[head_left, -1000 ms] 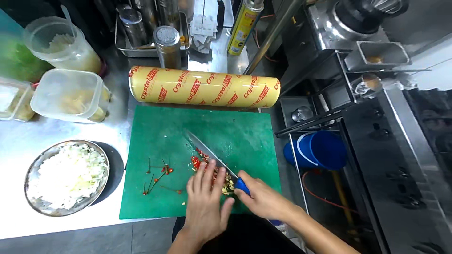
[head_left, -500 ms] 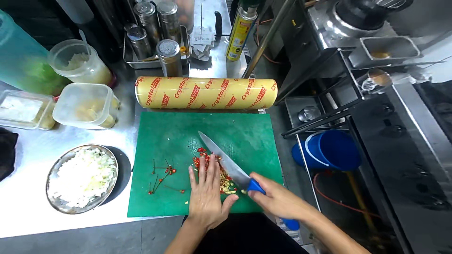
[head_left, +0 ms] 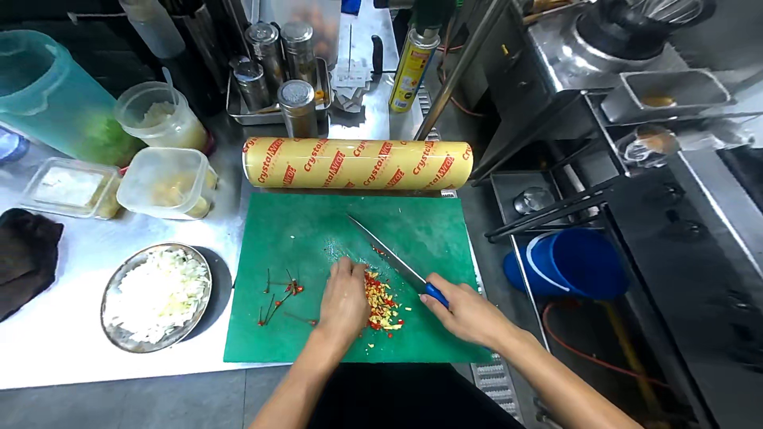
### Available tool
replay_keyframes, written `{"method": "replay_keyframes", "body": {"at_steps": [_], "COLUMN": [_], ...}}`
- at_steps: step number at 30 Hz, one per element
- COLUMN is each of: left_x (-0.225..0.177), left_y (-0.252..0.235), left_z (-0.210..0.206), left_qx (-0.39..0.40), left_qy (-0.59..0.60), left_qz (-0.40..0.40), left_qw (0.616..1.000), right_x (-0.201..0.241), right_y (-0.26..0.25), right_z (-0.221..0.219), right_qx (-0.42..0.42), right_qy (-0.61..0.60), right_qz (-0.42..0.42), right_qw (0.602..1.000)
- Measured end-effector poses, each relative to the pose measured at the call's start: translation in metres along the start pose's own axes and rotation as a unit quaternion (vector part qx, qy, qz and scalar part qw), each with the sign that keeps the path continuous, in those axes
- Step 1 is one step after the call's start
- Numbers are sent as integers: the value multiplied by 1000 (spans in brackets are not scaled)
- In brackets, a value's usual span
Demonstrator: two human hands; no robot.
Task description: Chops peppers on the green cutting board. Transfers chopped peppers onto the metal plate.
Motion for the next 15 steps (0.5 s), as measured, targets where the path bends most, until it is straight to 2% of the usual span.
{"method": "replay_keyframes", "body": {"at_steps": [3, 5, 11, 15], "left_x": [-18, -21, 17, 18], "left_y": [26, 38, 49, 43], "left_z": [-10, -11, -4, -3], "left_qx": [36, 32, -140, -187], "left_qy": [8, 2, 105, 136], "left_qz": [-28, -48, -66, -90], "left_qw": [999, 998, 982, 969], "right_x": [5, 10, 44, 49], "right_y": [1, 1, 7, 22], "right_z": [-1, -4, -9, -1], "right_qx": [9, 20, 85, 65], "right_qy": [-4, -3, -25, -4], "right_qz": [-10, -9, -4, -17], "right_qw": [1000, 1000, 996, 998]}}
Point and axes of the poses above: each hand's wrist, its own y-axis away from the middle knuckle, its own z-axis out of the back of the hand, x = y × z, the point moved 3 cm from there along -y, towards the middle knuckle, and after that the axes turned 14 degrees about z, right-handed, at the moved point
